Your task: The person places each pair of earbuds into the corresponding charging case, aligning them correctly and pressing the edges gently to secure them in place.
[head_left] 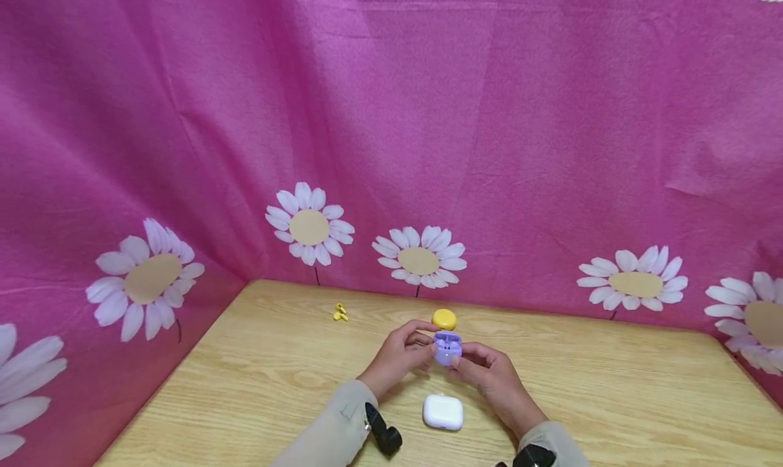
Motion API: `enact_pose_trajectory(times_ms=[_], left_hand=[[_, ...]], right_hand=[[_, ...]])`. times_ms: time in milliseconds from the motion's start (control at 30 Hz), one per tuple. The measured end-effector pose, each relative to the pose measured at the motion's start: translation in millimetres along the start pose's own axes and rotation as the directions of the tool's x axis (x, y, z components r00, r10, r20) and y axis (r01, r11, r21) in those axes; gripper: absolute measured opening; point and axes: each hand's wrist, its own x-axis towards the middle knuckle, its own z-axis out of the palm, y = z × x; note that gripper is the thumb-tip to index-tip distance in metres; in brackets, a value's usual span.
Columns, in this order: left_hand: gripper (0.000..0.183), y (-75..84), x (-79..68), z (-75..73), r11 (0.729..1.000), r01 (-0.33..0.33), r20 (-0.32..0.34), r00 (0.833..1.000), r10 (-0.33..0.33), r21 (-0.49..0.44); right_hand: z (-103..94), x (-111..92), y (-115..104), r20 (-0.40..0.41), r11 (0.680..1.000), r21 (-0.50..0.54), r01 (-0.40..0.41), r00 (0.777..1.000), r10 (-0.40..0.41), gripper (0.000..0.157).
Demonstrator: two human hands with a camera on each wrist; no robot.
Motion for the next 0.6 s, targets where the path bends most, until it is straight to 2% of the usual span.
enact_pose_trajectory(times_ms=[167,600], left_hand=[[0.043,-3.1,-2.8,1.2,0.999,-0.006,0.012,1.000,0.006,-0.034],[0.042,-2.8,-8.7,4.0,0.997,-0.029,0.031,0.999,0.031,-0.065]], right_hand=[[0.0,-1.2,-0.8,-0.013,1.000,0.007,-0.021,1.000,0.021,0.036],[2.0,-7.8,-4.4,-0.038,0.999,-0.001,-0.032,0.999,0.032,0.036]])
